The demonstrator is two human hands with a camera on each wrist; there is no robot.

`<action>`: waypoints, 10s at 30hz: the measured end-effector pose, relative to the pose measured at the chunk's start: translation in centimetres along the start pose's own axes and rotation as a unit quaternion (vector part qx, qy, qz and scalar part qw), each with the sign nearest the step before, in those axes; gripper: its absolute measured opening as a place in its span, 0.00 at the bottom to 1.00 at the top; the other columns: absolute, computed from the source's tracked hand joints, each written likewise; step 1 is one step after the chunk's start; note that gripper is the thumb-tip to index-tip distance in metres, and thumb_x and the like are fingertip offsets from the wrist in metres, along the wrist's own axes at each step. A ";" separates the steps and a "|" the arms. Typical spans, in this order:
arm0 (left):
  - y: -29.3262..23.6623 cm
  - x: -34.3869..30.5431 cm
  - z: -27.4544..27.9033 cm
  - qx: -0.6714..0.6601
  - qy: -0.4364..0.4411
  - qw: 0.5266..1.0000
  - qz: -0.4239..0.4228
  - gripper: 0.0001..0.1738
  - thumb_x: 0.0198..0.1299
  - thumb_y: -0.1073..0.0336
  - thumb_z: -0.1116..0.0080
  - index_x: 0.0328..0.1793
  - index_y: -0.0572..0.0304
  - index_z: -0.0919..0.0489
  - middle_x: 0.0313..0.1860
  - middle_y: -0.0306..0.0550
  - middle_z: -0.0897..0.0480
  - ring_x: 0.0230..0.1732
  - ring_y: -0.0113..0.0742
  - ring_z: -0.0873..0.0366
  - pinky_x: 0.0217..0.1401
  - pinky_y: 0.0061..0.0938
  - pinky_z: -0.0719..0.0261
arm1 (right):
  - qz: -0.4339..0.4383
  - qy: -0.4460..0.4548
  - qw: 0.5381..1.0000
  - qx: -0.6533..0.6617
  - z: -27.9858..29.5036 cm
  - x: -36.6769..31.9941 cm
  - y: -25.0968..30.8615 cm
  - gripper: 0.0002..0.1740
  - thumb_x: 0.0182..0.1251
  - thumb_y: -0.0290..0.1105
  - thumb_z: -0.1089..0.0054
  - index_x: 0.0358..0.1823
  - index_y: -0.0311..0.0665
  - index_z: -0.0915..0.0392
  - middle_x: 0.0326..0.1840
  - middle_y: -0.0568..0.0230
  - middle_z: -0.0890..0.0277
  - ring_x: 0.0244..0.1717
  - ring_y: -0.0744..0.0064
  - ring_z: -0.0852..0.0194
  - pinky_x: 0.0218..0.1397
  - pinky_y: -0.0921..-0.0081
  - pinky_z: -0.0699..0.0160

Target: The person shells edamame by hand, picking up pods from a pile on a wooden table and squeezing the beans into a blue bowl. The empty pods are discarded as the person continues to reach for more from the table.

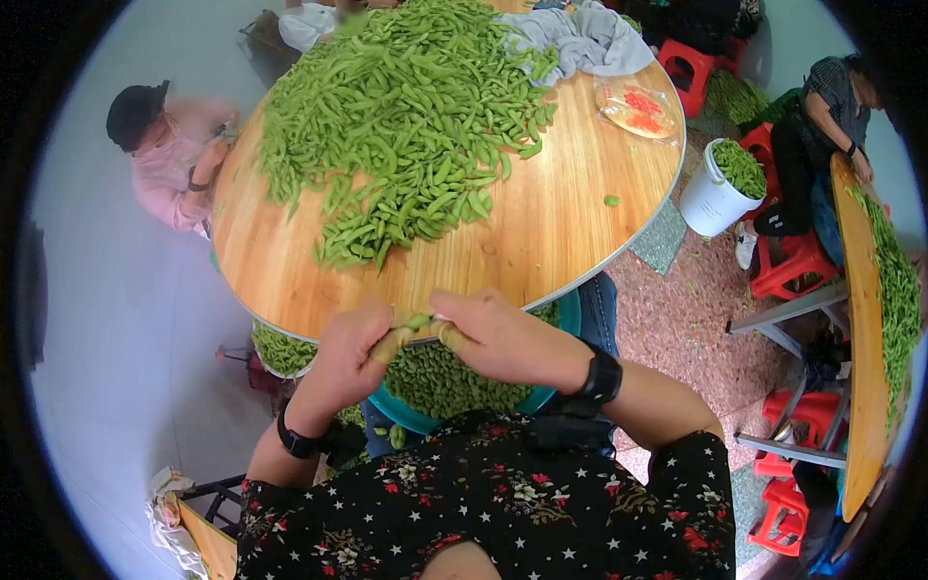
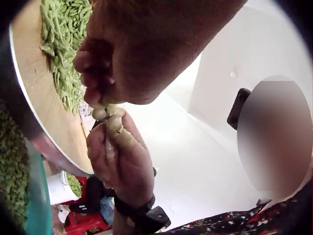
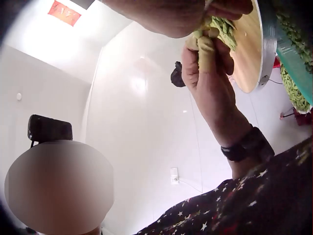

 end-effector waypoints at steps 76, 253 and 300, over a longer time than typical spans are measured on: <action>4.5 0.7 0.5 -0.287 -0.198 0.937 0.040 0.12 0.61 0.80 0.45 0.50 0.62 0.25 0.47 0.41 0.26 0.43 0.27 0.24 0.41 0.22 0.26 | -0.186 -0.019 0.901 0.392 -3.2 1.6 -3.3 0.11 0.79 0.39 0.62 0.52 0.40 0.39 0.28 0.66 0.28 0.17 0.79 0.31 0.18 0.82 0.34; 7.8 -1.1 -5.0 -0.481 -0.048 0.835 0.265 0.15 0.63 0.66 0.40 0.53 0.66 0.22 0.24 0.39 0.24 0.22 0.30 0.27 0.24 0.24 0.32 | -0.236 -0.025 0.791 0.564 -4.1 1.2 -5.7 0.11 0.77 0.34 0.62 0.53 0.39 0.35 0.27 0.64 0.27 0.14 0.76 0.31 0.14 0.82 0.35; 9.7 5.5 3.1 0.141 -0.085 0.985 0.059 0.11 0.60 0.64 0.42 0.43 0.64 0.21 0.36 0.58 0.21 0.38 0.59 0.22 0.40 0.44 0.24 | -0.042 0.080 0.996 0.008 -3.4 0.8 -3.7 0.13 0.71 0.36 0.53 0.47 0.34 0.30 0.28 0.50 0.25 0.28 0.47 0.23 0.34 0.59 0.26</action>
Point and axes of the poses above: each hand's wrist, its own x-axis towards the middle knuckle, its own z-axis out of the back of the hand, y = z × x, the point moved 10 cm from there along x, towards the middle knuckle
